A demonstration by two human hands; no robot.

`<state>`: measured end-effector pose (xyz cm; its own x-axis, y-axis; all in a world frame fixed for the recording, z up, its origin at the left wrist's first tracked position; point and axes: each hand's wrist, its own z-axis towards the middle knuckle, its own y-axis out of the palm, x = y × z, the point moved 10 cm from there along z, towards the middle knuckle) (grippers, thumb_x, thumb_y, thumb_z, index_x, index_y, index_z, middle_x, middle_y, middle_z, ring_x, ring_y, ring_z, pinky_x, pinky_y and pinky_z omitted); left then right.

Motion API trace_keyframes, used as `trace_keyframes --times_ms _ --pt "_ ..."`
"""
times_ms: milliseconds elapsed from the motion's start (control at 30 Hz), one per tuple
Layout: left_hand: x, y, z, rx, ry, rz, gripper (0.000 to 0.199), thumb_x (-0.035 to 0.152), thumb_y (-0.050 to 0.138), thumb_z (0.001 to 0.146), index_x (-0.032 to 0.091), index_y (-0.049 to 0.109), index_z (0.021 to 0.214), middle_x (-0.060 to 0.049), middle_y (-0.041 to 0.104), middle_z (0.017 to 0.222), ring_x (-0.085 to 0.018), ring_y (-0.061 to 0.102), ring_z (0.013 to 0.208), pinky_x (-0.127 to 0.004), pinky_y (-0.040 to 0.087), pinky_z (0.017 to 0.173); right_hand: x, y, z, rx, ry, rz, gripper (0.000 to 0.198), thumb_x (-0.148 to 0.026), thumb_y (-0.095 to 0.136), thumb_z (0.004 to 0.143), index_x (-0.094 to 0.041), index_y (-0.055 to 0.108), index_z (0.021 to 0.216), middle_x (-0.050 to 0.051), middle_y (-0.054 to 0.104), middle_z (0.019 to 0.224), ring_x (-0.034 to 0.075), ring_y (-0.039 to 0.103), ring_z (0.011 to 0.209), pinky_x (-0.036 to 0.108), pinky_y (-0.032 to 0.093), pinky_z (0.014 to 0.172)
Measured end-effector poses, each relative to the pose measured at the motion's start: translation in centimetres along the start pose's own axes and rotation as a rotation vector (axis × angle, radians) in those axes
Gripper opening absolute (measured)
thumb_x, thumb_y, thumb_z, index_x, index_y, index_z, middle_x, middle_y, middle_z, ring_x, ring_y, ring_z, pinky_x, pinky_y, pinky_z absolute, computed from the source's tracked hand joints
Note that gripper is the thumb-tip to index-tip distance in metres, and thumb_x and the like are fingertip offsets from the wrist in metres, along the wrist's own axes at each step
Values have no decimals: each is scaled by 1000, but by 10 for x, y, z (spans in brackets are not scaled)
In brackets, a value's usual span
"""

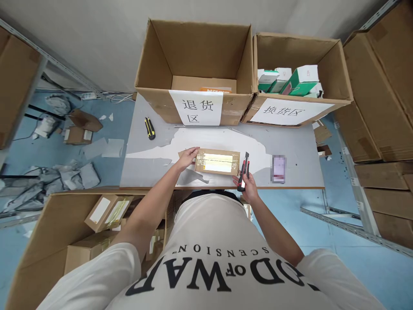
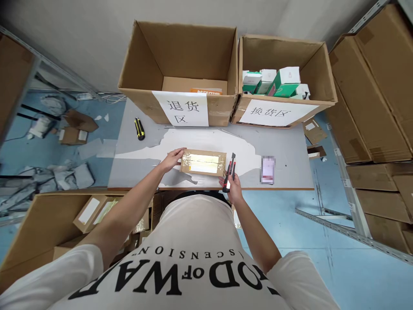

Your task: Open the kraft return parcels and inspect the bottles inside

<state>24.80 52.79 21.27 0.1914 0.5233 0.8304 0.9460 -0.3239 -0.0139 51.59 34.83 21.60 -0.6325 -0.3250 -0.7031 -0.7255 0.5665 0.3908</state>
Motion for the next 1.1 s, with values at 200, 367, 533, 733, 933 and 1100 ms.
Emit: trace_keyframes --times_ms 200,367,533,733,933,1100 --pt "-1 0 -15 33 20 -138 49 50 65 82 24 59 123 -10 61 124 -22 63 102 -41 60 80 -35 5 34 -35 -109 -106 40 -48 76 71 -26 55 97 -3 67 90 14 70 76 36 59 83" --pt "-32 10 -48 171 -20 -353 38 41 67 83 20 59 114 -8 61 123 -15 67 92 -34 59 83 -88 40 92 -135 -184 -296 40 -47 75 70 -24 54 96 -4 66 86 10 64 63 29 58 67" --pt "-63 31 -83 340 -56 -455 30 38 68 83 19 59 105 -6 65 114 -12 69 91 -32 58 90 -105 89 138 -263 -125 -472 36 -40 77 72 -22 54 94 -3 64 82 8 60 56 26 54 57" --pt "-82 51 -97 339 -136 -555 29 33 79 72 17 63 90 -5 71 92 -18 70 94 -36 56 94 -94 111 159 -290 -99 -577 31 -36 77 73 -21 55 90 -5 60 72 7 54 53 24 51 54" --pt "-86 51 -99 287 -202 -462 40 39 83 64 16 65 91 -7 71 92 -21 70 96 -37 55 90 -96 109 156 -264 -176 -582 31 -38 74 72 -22 56 93 -2 67 86 7 56 58 23 51 56" --pt "-68 28 -85 301 -131 -109 47 48 78 64 16 67 96 -13 68 112 -29 66 105 -42 55 86 -104 85 130 -204 -247 -526 38 -43 72 72 -24 54 100 1 68 106 9 62 66 24 52 57"
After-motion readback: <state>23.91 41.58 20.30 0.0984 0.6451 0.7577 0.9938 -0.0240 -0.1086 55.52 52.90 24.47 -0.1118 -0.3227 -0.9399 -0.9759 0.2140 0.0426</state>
